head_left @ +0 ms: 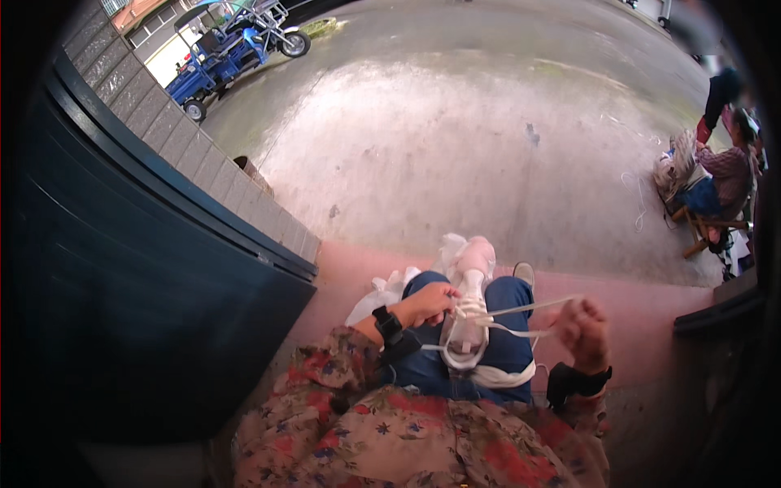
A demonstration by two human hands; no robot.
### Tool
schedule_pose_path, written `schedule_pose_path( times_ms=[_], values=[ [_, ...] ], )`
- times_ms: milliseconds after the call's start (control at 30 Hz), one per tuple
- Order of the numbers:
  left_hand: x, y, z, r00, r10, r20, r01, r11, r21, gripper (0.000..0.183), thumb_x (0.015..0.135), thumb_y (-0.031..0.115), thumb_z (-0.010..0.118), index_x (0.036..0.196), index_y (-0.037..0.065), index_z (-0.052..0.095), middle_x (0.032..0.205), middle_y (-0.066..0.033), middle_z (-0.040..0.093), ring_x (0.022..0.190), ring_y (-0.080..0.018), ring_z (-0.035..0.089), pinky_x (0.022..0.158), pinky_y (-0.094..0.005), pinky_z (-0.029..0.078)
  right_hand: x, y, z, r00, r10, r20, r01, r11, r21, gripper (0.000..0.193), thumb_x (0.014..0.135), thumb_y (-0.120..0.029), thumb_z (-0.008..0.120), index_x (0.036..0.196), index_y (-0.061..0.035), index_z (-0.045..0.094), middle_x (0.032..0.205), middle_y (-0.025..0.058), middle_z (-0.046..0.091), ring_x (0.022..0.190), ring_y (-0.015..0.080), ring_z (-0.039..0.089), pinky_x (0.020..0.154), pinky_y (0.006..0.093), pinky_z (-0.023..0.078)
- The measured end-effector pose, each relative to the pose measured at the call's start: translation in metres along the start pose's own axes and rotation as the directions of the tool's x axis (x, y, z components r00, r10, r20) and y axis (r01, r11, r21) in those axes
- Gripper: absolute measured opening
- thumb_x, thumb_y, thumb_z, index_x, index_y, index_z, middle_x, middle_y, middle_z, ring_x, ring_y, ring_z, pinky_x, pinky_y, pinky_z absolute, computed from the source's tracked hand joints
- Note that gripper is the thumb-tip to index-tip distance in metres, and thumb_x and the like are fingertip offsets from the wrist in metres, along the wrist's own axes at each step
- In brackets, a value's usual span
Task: The recorder is lacing and organizing white sneakers while sitting outdoors.
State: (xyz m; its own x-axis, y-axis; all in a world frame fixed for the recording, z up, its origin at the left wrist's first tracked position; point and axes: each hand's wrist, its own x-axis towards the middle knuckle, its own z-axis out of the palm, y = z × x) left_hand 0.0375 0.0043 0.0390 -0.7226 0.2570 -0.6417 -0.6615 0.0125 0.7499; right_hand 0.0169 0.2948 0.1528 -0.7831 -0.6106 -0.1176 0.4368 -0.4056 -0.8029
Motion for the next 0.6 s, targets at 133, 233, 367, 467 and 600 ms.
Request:
schedule_pose_path(
  times_ms=[133, 233, 367, 467, 600],
  values=[
    [0.013, -0.008, 0.006, 0.997, 0.019, -0.073, -0.003, 0.977, 0.212, 0.023, 0.077, 0.011, 0.053, 0.097, 0.001, 0.056, 0.061, -0.0071, 0.056, 0.043, -0.0128, 0.053, 0.036, -0.0261, 0.039, -0.006, -0.011, 0.004, 0.948, -0.224, -0.225, 0.233, 0.972, 0.016, 0.016, 0.086, -0.014, 0.049, 0.074, -0.0065, 0.043, 0.050, -0.0006, 0.036, 0.039, 0.0096, 0.032, 0.042, 0.0206, 0.032],
    [0.025, -0.010, 0.008, 0.944, 0.319, -0.085, -0.192, 0.742, 0.643, 0.027, 0.076, 0.017, 0.055, 0.097, 0.001, 0.059, 0.070, -0.0127, 0.061, 0.061, -0.0207, 0.060, 0.055, -0.0325, 0.047, 0.000, -0.016, 0.003, 0.837, -0.547, 0.026, 0.516, 0.803, 0.297, 0.013, 0.087, -0.010, 0.045, 0.075, -0.0085, 0.039, 0.050, -0.0031, 0.032, 0.039, 0.0088, 0.031, 0.059, 0.0253, 0.038],
    [0.026, 0.017, 0.019, 0.967, 0.247, 0.061, -0.240, 0.803, 0.546, 0.028, 0.078, 0.013, 0.058, 0.104, 0.003, 0.058, 0.083, -0.0045, 0.059, 0.070, -0.0091, 0.051, 0.062, -0.0238, 0.043, 0.015, -0.024, 0.014, 0.861, -0.468, 0.198, 0.476, 0.879, 0.006, 0.012, 0.089, -0.011, 0.042, 0.080, -0.0053, 0.045, 0.054, -0.0035, 0.038, 0.044, 0.0065, 0.037, 0.062, 0.0227, 0.041],
    [0.016, 0.044, 0.038, 0.961, 0.140, 0.239, -0.244, 0.837, 0.490, 0.031, 0.076, 0.019, 0.064, 0.103, 0.005, 0.060, 0.089, -0.0046, 0.060, 0.074, -0.0097, 0.053, 0.068, -0.0246, 0.044, 0.024, -0.028, 0.028, 0.895, -0.360, 0.262, 0.385, 0.922, -0.048, 0.012, 0.090, -0.012, 0.043, 0.090, -0.0016, 0.048, 0.055, -0.0025, 0.040, 0.047, 0.0070, 0.038, 0.062, 0.0193, 0.040],
    [0.009, 0.066, 0.050, 0.826, 0.080, 0.557, -0.407, 0.770, 0.492, 0.030, 0.079, 0.025, 0.063, 0.100, 0.004, 0.061, 0.094, -0.0068, 0.061, 0.089, -0.0142, 0.056, 0.080, -0.0265, 0.042, 0.039, -0.029, 0.032, 0.921, -0.262, 0.287, 0.319, 0.932, -0.171, 0.020, 0.090, -0.016, 0.046, 0.099, 0.0006, 0.051, 0.061, -0.0005, 0.046, 0.055, 0.0088, 0.045, 0.065, 0.0203, 0.042]
  ],
)
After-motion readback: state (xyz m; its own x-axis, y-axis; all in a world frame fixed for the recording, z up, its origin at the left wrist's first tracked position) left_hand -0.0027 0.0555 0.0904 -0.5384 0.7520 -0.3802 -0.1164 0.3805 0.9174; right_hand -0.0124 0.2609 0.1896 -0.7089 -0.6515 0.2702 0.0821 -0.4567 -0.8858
